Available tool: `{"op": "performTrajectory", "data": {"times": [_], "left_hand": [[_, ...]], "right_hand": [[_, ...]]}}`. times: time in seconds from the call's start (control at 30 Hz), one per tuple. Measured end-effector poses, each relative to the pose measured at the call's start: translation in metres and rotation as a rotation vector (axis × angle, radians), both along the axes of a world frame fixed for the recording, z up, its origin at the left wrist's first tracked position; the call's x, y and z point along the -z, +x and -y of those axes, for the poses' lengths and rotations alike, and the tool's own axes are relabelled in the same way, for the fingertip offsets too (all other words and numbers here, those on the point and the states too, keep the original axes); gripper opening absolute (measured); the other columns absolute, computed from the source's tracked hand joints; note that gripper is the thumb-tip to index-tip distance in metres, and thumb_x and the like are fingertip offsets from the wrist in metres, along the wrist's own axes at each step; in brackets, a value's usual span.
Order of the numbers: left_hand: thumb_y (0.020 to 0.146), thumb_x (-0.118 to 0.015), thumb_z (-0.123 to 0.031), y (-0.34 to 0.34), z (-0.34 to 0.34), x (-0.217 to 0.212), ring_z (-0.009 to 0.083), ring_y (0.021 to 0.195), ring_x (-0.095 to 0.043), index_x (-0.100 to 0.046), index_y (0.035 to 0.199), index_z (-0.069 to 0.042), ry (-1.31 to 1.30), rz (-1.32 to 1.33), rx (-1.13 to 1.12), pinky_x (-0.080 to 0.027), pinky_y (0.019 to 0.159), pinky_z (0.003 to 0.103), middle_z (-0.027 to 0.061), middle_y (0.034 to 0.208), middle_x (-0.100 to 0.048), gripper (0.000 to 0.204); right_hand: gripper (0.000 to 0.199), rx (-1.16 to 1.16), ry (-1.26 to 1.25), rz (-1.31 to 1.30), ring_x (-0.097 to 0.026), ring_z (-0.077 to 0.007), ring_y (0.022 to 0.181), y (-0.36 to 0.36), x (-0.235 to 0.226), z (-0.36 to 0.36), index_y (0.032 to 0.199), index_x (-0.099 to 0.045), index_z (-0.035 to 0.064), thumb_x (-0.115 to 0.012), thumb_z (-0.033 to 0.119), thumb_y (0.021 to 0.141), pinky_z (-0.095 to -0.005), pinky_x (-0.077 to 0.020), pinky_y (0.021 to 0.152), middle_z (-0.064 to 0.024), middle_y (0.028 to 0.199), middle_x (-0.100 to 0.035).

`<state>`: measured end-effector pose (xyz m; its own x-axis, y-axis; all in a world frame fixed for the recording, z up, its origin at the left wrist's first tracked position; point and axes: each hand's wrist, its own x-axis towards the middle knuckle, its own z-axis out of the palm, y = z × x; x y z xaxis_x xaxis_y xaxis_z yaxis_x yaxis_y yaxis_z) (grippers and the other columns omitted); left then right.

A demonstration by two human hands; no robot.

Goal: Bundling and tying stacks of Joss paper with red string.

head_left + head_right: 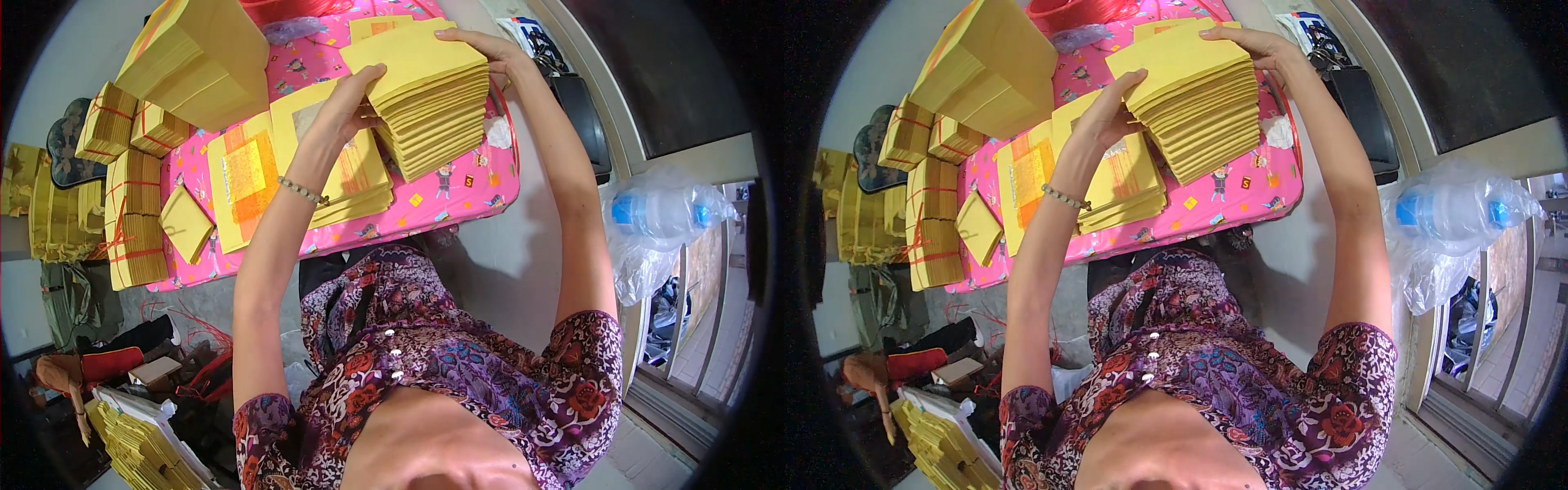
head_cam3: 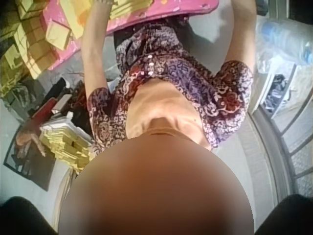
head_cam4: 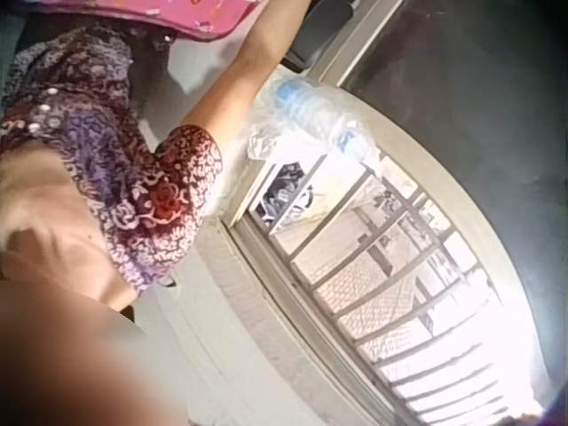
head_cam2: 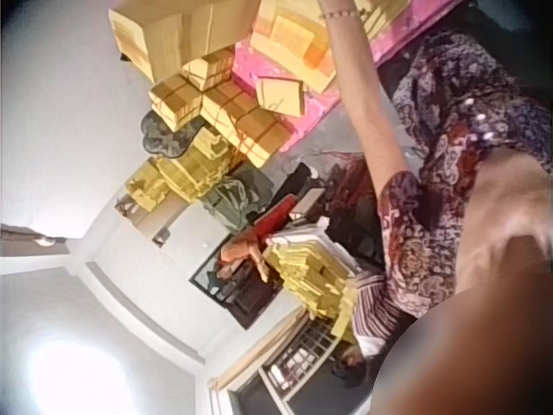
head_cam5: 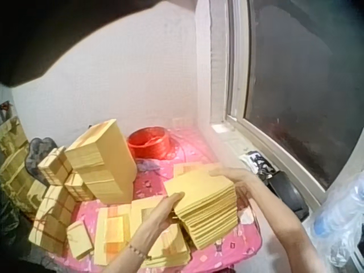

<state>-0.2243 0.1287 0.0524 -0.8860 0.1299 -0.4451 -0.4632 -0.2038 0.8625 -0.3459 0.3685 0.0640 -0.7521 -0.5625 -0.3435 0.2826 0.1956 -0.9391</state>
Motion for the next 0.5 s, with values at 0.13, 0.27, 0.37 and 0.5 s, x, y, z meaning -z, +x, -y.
{"op": "performTrajectory", "data": {"times": [0.13, 0.27, 0.37, 0.5], "left_hand": [[0.084, -0.059, -0.041, 0.005, -0.001, 0.013, 0.0179, 0.093, -0.054, -0.053, 0.113, -0.011, 0.010, 0.016, 0.018, -0.044, 0.083, 0.038, 0.0045, 0.104, -0.056, 0.042], [0.086, -0.058, -0.040, 0.008, -0.004, 0.025, 0.0190, 0.094, -0.056, -0.050, 0.116, -0.007, 0.007, 0.009, 0.058, -0.047, 0.080, 0.038, 0.0078, 0.107, -0.056, 0.046], [0.087, -0.058, -0.039, 0.015, -0.009, 0.019, 0.0207, 0.096, -0.057, -0.043, 0.122, -0.004, 0.003, -0.038, 0.104, -0.049, 0.080, 0.038, 0.0101, 0.111, -0.055, 0.052], [0.086, -0.060, -0.029, 0.019, -0.006, 0.019, 0.0237, 0.088, -0.062, -0.030, 0.125, 0.003, -0.043, -0.090, 0.070, -0.056, 0.064, 0.036, 0.0169, 0.109, -0.055, 0.060]], "right_hand": [[0.065, -0.026, 0.039, 0.066, -0.063, -0.0145, 0.095, -0.004, 0.017, -0.001, 0.117, -0.053, -0.0028, -0.075, 0.040, 0.073, -0.0244, -0.0514, 0.081, -0.0125, 0.108, -0.062], [0.062, -0.056, 0.050, 0.040, -0.064, -0.0140, 0.092, -0.002, 0.031, -0.007, 0.116, -0.053, -0.0040, -0.073, 0.038, 0.076, -0.0233, -0.0525, 0.077, -0.0127, 0.107, -0.063], [0.060, -0.050, 0.071, 0.040, -0.064, -0.0141, 0.090, -0.003, 0.037, -0.015, 0.117, -0.053, -0.0043, -0.072, 0.037, 0.077, -0.0242, -0.0529, 0.075, -0.0130, 0.107, -0.063], [0.060, -0.078, 0.096, 0.052, -0.063, -0.0141, 0.092, 0.015, 0.017, -0.004, 0.117, -0.054, -0.0040, -0.072, 0.037, 0.076, -0.0254, -0.0519, 0.076, -0.0130, 0.108, -0.063]]}}
